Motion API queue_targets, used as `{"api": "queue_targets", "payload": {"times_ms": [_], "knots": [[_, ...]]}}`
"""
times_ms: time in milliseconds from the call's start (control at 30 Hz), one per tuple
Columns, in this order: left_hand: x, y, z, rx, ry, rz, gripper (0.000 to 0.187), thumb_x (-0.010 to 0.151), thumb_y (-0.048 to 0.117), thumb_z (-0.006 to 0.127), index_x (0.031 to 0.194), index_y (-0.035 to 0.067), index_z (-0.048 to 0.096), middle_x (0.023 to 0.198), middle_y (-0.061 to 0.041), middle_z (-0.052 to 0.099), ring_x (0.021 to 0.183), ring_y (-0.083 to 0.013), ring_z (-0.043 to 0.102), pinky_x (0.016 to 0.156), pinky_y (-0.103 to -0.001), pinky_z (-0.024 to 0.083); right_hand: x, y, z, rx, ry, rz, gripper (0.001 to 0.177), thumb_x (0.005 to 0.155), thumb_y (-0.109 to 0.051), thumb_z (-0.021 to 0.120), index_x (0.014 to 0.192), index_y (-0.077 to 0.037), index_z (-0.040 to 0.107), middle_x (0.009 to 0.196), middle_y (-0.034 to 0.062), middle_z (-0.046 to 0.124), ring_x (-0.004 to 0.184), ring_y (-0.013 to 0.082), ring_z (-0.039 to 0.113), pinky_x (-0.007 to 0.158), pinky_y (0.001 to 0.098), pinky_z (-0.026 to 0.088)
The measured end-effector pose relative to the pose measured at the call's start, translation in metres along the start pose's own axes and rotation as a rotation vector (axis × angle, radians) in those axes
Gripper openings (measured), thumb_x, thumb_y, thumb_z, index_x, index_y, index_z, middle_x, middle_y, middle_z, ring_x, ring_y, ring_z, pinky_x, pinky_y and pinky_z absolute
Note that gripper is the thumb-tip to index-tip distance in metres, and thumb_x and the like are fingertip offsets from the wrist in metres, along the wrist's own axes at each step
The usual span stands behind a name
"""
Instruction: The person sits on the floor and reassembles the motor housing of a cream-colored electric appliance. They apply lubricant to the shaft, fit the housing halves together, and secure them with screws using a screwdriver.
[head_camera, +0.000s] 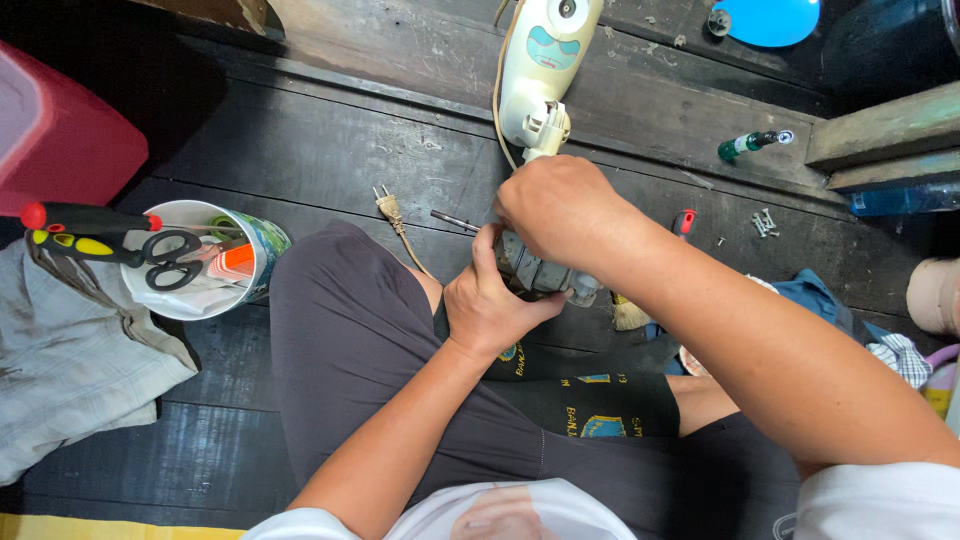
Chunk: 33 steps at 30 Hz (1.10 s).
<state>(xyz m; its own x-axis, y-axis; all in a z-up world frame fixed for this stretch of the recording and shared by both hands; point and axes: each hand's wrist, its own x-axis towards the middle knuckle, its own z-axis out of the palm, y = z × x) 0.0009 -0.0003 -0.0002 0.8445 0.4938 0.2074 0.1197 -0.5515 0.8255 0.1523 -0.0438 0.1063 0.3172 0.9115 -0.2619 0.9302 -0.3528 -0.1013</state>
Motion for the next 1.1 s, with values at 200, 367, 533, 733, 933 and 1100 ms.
{"api": "queue_targets", "payload": {"times_ms": [200,367,533,733,933,1100], "knots": [[0.000,0.001,0.000,-0.032,-0.090,-0.129,0.113,0.056,0.054,0.094,0.141,0.001,0.041,0.079,-0.011,0.073,0.065,-0.0287,0.074,0.063,-0.040,0.059,0.001,-0.006,0.009,-0.086,0.006,-0.055,0.008,0.071,-0.011,0.074,0.072,-0.004,0.074,0.071,0.0192,0.070,0.072,0.0380,0.071,0.065,0.0458,0.057],[0.001,0.000,-0.001,0.004,0.014,0.006,0.114,0.056,0.053,0.094,0.144,0.004,0.041,0.091,-0.016,0.073,0.073,-0.0340,0.073,0.066,-0.043,0.059,-0.001,-0.002,0.009,0.203,0.132,0.113,0.010,0.073,-0.012,0.076,0.080,-0.005,0.075,0.080,0.0177,0.072,0.079,0.0393,0.070,0.070,0.0478,0.055],[0.000,-0.001,0.000,0.002,0.015,0.009,0.110,0.058,0.054,0.093,0.143,0.009,0.042,0.094,-0.016,0.074,0.077,-0.0347,0.074,0.068,-0.044,0.059,-0.007,0.002,0.013,0.328,0.147,0.182,0.009,0.079,-0.013,0.076,0.086,-0.008,0.076,0.083,0.0153,0.074,0.081,0.0379,0.070,0.071,0.0481,0.054],[-0.002,-0.001,0.000,0.015,-0.017,-0.046,0.111,0.057,0.057,0.094,0.140,0.007,0.039,0.093,-0.016,0.073,0.073,-0.0346,0.074,0.065,-0.044,0.059,0.000,0.000,0.019,0.337,0.199,0.073,0.008,0.079,-0.012,0.077,0.085,-0.007,0.075,0.085,0.0140,0.073,0.083,0.0374,0.069,0.071,0.0475,0.054],[0.000,0.000,-0.003,-0.018,0.010,0.035,0.107,0.060,0.052,0.094,0.144,0.010,0.043,0.104,-0.014,0.075,0.083,-0.0329,0.075,0.071,-0.042,0.060,-0.011,0.009,0.009,0.425,0.469,0.078,0.017,0.081,-0.008,0.076,0.098,-0.005,0.077,0.091,0.0137,0.072,0.084,0.0331,0.070,0.074,0.0422,0.055],[0.005,0.005,-0.005,-0.074,0.051,0.148,0.096,0.065,0.044,0.093,0.145,0.012,0.052,0.121,-0.014,0.075,0.101,-0.0298,0.077,0.084,-0.038,0.062,-0.061,0.027,0.000,0.650,0.603,0.455,0.016,0.089,-0.009,0.076,0.105,-0.007,0.080,0.093,0.0101,0.075,0.076,0.0195,0.071,0.068,0.0329,0.054]]}}
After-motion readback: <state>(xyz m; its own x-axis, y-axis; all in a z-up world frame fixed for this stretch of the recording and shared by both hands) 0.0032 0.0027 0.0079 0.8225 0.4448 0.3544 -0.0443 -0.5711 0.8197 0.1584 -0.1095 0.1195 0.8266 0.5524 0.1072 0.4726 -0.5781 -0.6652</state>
